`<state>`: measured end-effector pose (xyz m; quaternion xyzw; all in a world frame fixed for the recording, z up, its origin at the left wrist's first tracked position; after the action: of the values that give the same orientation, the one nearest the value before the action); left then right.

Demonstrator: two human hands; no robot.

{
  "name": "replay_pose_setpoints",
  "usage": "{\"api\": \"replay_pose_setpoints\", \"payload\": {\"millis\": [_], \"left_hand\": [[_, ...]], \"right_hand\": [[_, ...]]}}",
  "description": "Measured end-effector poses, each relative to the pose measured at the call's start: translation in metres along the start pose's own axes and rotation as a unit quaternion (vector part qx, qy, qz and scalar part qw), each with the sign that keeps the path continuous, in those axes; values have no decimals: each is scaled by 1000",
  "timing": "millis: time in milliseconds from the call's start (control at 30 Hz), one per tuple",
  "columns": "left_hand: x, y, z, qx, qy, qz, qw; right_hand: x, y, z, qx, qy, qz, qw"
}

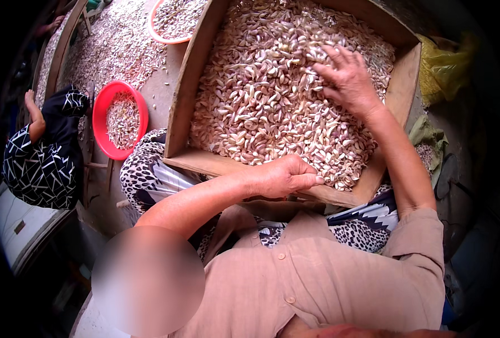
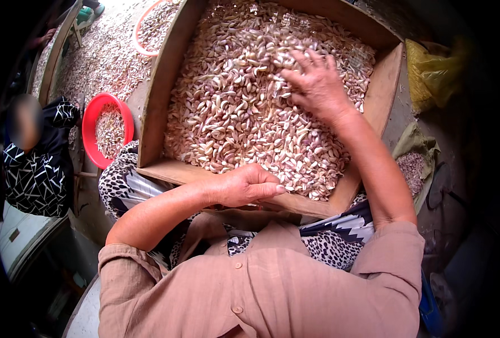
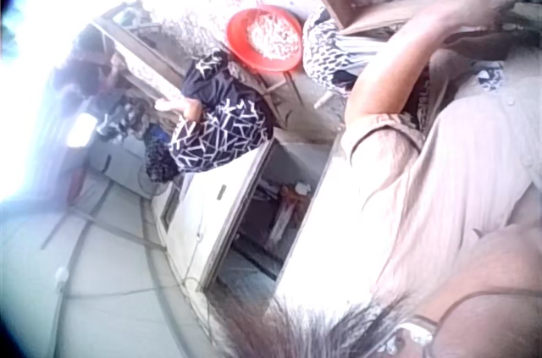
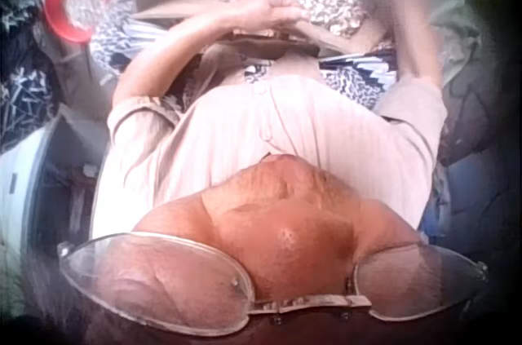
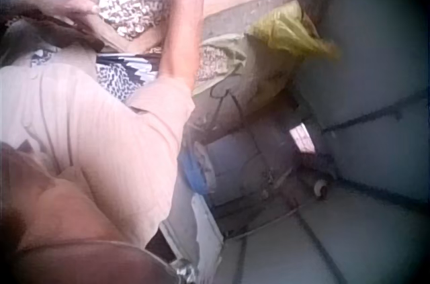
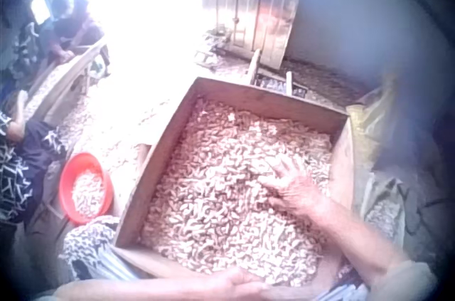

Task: The person sits on the floor and sorts through a large quantity of garlic cloves in a wooden tray. They pick up individual cloves, inspect them, and place them back into the tray or into a red bowl nearby.

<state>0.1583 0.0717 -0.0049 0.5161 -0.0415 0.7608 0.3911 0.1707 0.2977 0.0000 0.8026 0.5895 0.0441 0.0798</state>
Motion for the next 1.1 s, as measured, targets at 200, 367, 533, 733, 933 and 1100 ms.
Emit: {"api": "replay_pose_setpoints", "payload": {"millis": [200, 367, 533, 733, 933, 1100], "left_hand": [[2, 1, -1, 5, -8, -8, 1000], [-2, -4, 0, 13, 22, -24, 999], [-1, -4, -6, 21, -13, -12, 1000], [-2, -5, -6, 22, 20, -20, 999], [-8, -7, -6, 20, 1, -16, 1000], [-4, -6, -6, 13, -6, -28, 1000]], "right_hand": [[76, 51, -13, -89, -106, 120, 983], [98, 68, -18, -99, -130, 132, 978], [102, 70, -19, -90, -115, 153, 977], [114, 72, -19, -82, -123, 176, 973], [115, 69, -18, -83, -116, 175, 974], [116, 71, -17, -68, -131, 162, 976]]}}
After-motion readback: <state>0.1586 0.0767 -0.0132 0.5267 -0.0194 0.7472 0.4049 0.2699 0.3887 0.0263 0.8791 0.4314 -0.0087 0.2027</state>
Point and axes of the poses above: each hand's wrist, its own y-axis away from the middle knuckle, its own z-axis out of the palm, x = y × z, the point moved 6 cm from there along -y, towards the middle knuckle, and after that the axes turned 10 degrees about -x, right-handed, at the moved point
